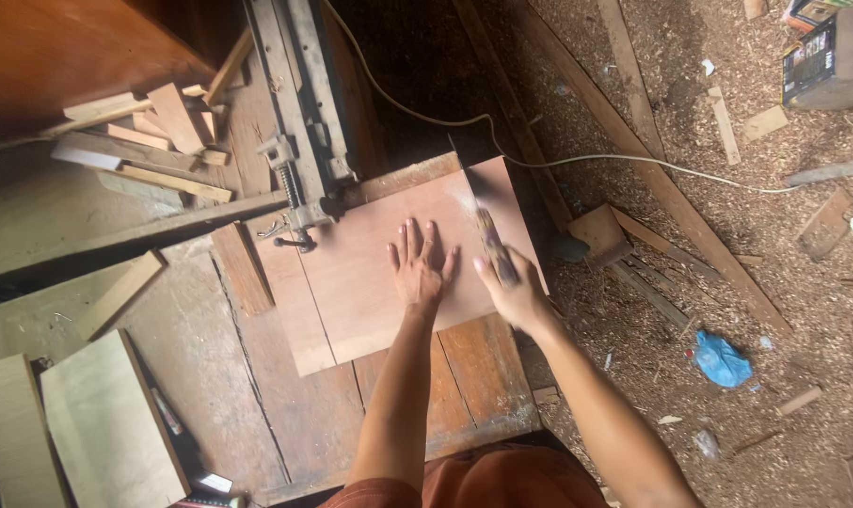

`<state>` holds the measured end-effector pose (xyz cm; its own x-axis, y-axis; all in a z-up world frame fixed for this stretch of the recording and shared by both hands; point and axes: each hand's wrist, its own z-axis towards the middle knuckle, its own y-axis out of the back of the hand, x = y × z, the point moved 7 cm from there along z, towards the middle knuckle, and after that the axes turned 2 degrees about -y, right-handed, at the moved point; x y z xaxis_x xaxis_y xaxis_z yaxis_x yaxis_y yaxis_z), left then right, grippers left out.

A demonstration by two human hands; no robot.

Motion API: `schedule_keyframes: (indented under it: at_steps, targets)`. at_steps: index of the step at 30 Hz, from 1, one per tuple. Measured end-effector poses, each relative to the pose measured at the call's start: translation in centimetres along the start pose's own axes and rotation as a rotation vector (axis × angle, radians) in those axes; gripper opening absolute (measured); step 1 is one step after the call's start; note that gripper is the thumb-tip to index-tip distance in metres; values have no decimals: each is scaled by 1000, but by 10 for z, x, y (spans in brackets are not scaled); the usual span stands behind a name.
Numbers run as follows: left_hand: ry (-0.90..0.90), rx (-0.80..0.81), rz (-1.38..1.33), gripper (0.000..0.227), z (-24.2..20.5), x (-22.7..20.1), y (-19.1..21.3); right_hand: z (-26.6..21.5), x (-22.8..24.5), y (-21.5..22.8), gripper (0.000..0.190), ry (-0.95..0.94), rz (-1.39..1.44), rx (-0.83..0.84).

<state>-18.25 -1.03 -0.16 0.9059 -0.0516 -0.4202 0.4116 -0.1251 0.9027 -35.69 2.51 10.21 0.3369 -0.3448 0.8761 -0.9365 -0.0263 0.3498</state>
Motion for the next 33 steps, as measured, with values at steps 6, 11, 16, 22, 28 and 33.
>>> schedule_keyframes:
  at_steps: [6, 11, 16, 22, 28, 33]
  targets:
    - [27, 97, 52, 77, 5, -4, -4, -121, 7, 40, 31, 2, 49, 109]
    - [1, 148, 117, 76, 4, -3, -10, -100, 5, 41, 16, 173, 35, 57]
    - [-7, 54, 48, 74, 2, -4, -2, 28, -17, 7, 23, -43, -5, 26]
    - [5, 14, -11, 72, -1, -4, 3, 20, -13, -7, 35, -88, 78, 48]
    - [9, 56, 46, 75, 3, -4, -4, -153, 8, 47, 26, 228, 38, 23]
    - [-35, 56, 56, 75, 5, -3, -10, -80, -24, 23, 19, 162, 59, 53]
